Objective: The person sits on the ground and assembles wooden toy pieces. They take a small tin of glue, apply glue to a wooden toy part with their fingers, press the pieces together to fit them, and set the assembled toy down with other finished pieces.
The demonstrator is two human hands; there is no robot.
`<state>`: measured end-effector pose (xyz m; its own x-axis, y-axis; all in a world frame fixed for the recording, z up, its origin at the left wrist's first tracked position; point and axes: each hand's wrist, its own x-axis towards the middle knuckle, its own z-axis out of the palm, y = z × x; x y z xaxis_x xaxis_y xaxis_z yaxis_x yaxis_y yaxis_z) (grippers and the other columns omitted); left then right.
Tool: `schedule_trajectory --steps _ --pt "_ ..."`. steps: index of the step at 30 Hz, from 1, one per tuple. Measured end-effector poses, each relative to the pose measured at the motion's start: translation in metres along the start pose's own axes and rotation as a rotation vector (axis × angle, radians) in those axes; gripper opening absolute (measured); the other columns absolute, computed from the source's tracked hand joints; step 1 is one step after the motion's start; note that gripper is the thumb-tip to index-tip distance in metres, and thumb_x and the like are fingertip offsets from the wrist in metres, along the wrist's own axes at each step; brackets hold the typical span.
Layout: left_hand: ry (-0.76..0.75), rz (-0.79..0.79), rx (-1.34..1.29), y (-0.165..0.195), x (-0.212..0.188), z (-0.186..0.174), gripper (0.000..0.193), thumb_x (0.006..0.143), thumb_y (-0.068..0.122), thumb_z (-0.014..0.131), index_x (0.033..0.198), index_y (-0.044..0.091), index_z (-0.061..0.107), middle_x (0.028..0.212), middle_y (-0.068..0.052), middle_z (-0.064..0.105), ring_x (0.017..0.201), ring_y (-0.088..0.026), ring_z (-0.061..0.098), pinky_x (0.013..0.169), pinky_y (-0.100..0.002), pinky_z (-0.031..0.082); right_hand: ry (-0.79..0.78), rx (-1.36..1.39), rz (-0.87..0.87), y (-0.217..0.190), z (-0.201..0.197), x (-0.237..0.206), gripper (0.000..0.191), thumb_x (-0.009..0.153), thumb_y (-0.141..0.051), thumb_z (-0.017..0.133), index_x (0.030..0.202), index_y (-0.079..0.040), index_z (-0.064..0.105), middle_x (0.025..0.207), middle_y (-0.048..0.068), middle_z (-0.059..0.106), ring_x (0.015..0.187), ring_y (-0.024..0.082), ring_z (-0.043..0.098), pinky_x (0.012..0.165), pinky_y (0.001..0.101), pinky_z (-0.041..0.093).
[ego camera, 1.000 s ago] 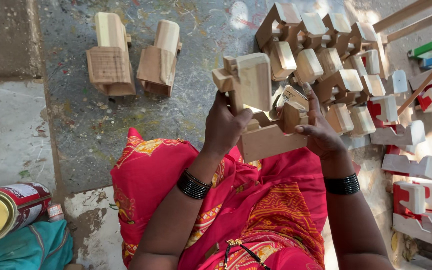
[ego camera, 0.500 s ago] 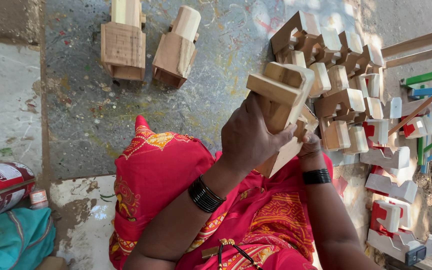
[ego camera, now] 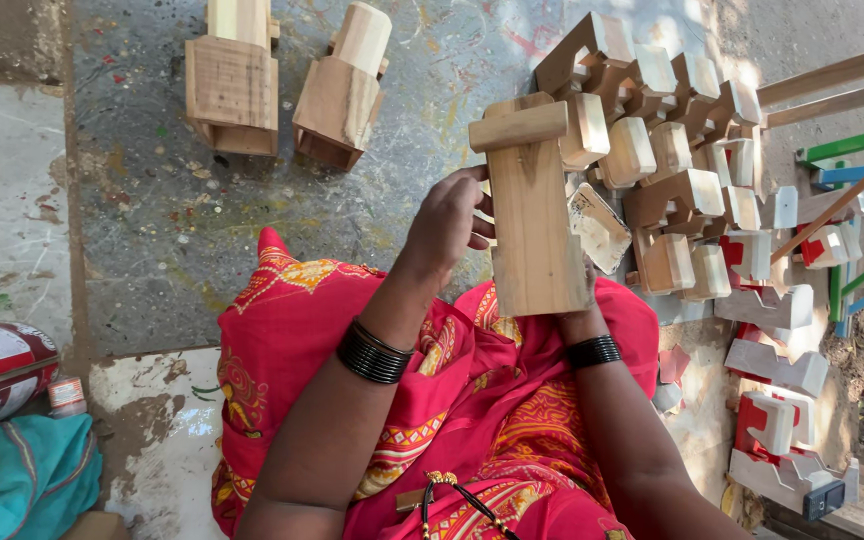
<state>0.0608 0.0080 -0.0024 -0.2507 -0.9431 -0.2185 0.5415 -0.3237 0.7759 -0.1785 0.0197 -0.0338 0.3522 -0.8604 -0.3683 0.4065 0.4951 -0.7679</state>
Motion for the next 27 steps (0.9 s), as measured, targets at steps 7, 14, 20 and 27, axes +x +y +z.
schedule_trajectory --steps 7,14,20,27 --pt "-0.038 -0.02 -0.051 0.001 -0.002 -0.002 0.061 0.092 0.029 0.035 0.14 -0.003 0.054 0.097 -0.016 0.072 0.071 -0.019 0.072 0.056 -0.029 0.056 0.015 0.137 0.015 0.007 -0.012 -0.003 0.069 0.107 -0.055 0.036 0.157 -0.008 0.04 0.13 0.025 0.061 0.101 0.045 0.068 0.083 0.0644 0.057" --pt "-0.059 -0.025 -0.041 0.013 -0.008 0.003 0.056 0.087 0.022 0.047 0.137 -0.001 0.055 0.094 -0.011 0.07 0.069 -0.017 0.071 0.054 -0.028 0.053 0.042 -0.092 -0.05 0.011 -0.015 -0.006 0.07 0.107 -0.049 0.047 0.157 -0.001 0.039 0.133 0.027 0.061 0.108 0.042 0.065 0.085 0.0568 0.056" --pt "-0.087 0.071 0.121 0.023 -0.021 0.011 0.053 0.085 0.021 0.057 0.134 0.0 0.059 0.091 -0.006 0.071 0.07 -0.011 0.068 0.056 -0.026 0.051 -0.198 -0.06 -0.111 0.012 -0.026 -0.011 0.087 0.09 -0.046 0.066 0.158 -0.001 0.037 0.142 0.024 0.056 0.124 0.038 0.06 0.1 0.0529 0.052" --pt "-0.073 0.26 0.418 0.042 -0.032 0.018 0.062 0.078 0.028 0.076 0.132 0.002 0.059 0.102 -0.01 0.072 0.081 -0.02 0.07 0.07 -0.033 0.058 -0.234 0.065 -0.116 0.006 -0.029 -0.01 0.099 0.074 -0.027 0.079 0.158 0.0 0.035 0.146 0.021 0.055 0.131 0.037 0.056 0.108 0.0493 0.049"
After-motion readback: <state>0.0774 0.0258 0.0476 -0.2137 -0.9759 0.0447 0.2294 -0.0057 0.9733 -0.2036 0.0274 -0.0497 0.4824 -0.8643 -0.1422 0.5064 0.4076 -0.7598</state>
